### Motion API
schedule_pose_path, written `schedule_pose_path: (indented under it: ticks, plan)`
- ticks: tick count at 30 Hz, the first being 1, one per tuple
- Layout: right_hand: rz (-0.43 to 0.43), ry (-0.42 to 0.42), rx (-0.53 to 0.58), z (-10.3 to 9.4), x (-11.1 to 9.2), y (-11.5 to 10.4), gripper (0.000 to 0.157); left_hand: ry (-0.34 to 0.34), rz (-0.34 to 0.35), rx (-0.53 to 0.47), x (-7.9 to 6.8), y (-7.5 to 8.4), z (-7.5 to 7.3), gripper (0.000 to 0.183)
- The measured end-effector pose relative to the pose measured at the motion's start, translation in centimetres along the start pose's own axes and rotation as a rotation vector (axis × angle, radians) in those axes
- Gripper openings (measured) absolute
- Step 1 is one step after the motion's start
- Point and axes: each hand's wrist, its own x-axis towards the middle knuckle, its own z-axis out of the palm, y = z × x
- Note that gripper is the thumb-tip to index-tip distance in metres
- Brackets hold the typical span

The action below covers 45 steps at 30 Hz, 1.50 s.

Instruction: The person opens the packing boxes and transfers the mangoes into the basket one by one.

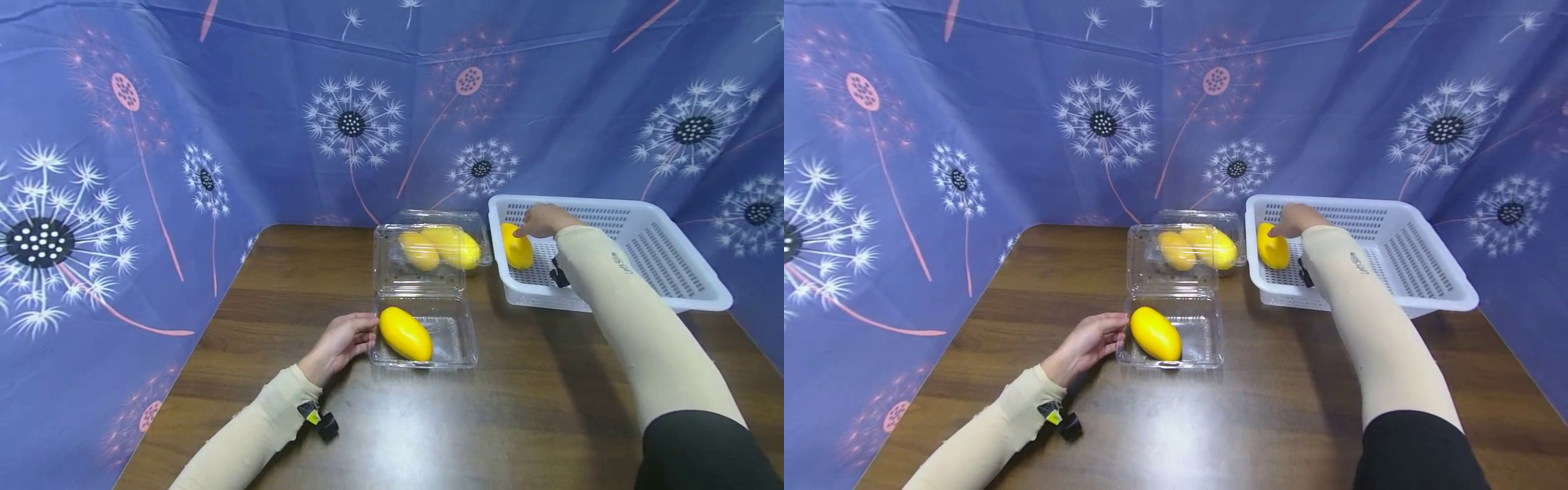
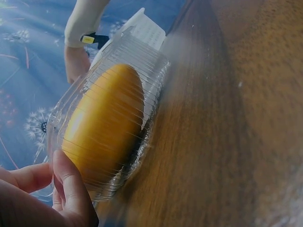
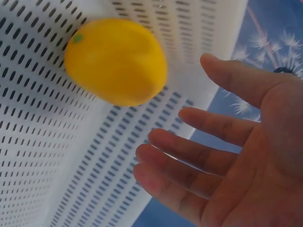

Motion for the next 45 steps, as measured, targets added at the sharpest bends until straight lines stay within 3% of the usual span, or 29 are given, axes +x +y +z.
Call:
schedule_pose_path:
  ticks: [13,19,27,36,45]
  plan:
    - [-0.058,-0.007,0.012,-2.3,-2.4,-1.9,0.059,0.008,-0.011,0.013,0.1,0.3,0.2,0.031]
    - [-0.138,0.015,0.003,-2.4,-3.2,-3.0,0.058,0.015,-0.017,0.016,0.3,0.3,0.2,0.031]
    - [-0.168,0.054,0.084,-3.0,-4.7,-4.1,0.058,-0.002,-0.008,0.022,0.6,0.5,0.1,0.026]
    - [-0.249,0.064,0.135,-2.0,-6.5,-5.6,0.056,0.008,-0.010,0.037,0.9,0.6,0.1,0.019]
    - [-0.325,0.127,0.215,-0.4,-8.4,-6.7,0.051,0.027,-0.022,0.011,1.0,0.3,0.0,0.006]
